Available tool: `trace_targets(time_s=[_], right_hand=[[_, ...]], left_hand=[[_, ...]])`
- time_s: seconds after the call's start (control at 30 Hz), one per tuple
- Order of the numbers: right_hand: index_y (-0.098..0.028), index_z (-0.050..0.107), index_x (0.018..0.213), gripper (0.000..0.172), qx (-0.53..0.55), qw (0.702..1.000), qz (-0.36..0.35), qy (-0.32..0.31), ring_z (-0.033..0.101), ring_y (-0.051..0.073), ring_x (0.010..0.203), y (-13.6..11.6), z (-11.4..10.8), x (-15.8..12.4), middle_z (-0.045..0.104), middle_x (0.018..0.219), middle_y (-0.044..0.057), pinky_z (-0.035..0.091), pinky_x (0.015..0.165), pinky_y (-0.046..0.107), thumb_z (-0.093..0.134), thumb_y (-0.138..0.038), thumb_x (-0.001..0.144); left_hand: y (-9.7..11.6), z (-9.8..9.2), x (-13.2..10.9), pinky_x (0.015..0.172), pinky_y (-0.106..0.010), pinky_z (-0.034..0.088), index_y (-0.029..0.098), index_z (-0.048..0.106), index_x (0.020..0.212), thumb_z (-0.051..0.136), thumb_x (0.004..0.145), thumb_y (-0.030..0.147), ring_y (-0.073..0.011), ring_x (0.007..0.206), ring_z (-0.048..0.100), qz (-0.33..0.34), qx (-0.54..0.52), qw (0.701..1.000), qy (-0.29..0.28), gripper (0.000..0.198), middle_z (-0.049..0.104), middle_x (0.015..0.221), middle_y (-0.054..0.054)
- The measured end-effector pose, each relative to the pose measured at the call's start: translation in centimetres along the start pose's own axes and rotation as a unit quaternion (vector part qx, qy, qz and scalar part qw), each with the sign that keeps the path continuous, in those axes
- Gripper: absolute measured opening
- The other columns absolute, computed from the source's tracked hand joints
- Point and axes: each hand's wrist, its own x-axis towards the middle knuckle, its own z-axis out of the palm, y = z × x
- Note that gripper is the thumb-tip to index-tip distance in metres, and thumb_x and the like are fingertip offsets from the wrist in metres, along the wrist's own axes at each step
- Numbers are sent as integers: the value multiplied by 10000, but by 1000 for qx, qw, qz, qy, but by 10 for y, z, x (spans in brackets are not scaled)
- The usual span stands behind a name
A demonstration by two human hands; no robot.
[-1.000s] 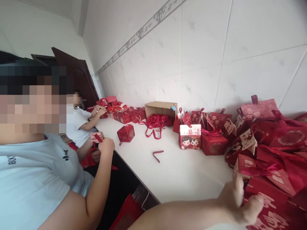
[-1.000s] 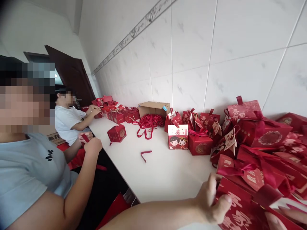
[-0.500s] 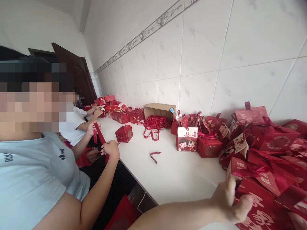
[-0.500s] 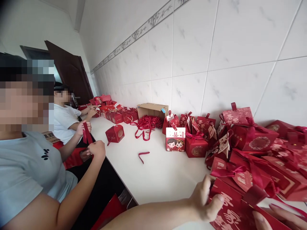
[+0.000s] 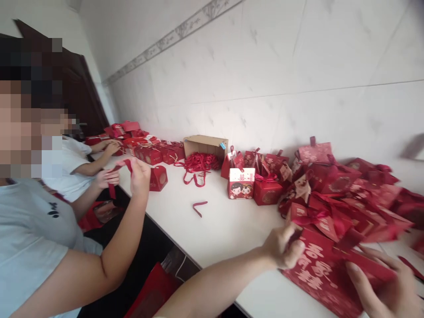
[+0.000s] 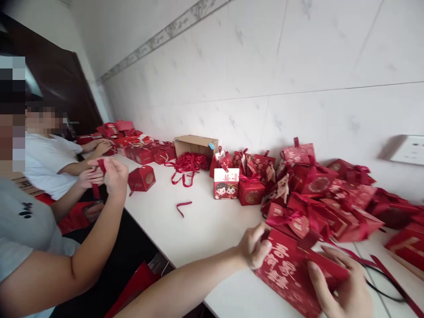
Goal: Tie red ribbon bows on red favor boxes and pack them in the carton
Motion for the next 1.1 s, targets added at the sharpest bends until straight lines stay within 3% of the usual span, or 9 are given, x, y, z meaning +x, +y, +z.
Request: trace_targets(time_s=[0.2,0.3,0.47,0.6,0.73,0.83,0.93,1.1], right_hand=[[-207,575,845,382,-11,997,6,-76,526,192,540,-17,-5,10,619,709,63,434,508,326,533,-575,750],[-198,575,839,396,28,994,56,-86,586,232,683,-24,-5,7,647,776,77,481,627,356,546,-581,740],[-201,509,1142,444,107,981,117,-113,564,246,1025,-40,-9,-19,595,1172,104,466,859,378,551,-492,808],[-209,495,1172,422,144,971,172,-88,531,222,1098,-53,-10,-38,578,1199,94,461,897,363,562,-444,828],[-225,532,1094,415,221,946,235,-19,562,208,1013,-62,-14,-50,595,1122,69,491,844,364,643,-449,762],[-249,543,1043,402,346,891,290,50,591,178,878,-72,-17,-65,610,1026,27,522,756,355,672,-455,723],[-246,589,963,365,439,839,312,76,610,184,822,-90,-19,-86,641,928,14,527,745,356,689,-448,677],[-234,654,811,259,453,816,347,94,635,256,791,-126,-22,-124,682,818,49,541,737,424,680,-401,615]], left_hand=[[12,-21,2,687,-307,509,144,564,910,401,820,512,-198,706,626,-13,-10,999,-40,412,674,811,-93],[15,-27,4,725,-316,505,147,558,902,445,822,444,-202,733,626,-34,-25,998,-52,327,682,841,-92],[19,-30,-1,766,-288,484,152,528,974,396,864,404,-196,818,629,-69,0,994,-83,306,677,889,-72],[20,-33,-8,825,-293,477,145,476,1148,450,842,413,-211,937,624,-103,11,986,-133,407,651,1071,-91],[27,-39,-25,948,-364,441,115,340,1307,593,761,437,-268,1131,552,-159,12,973,-169,683,550,1261,-153],[45,-41,-46,1032,-438,375,121,240,1372,636,731,451,-299,1269,436,-187,-43,967,-168,822,455,1360,-185],[80,-39,-71,1056,-431,362,160,299,1345,636,735,440,-275,1281,427,-151,-115,971,-144,751,446,1377,-148],[143,-33,-104,995,-410,433,178,411,1256,658,715,362,-259,1154,522,-43,-95,992,-71,622,545,1234,-114]])
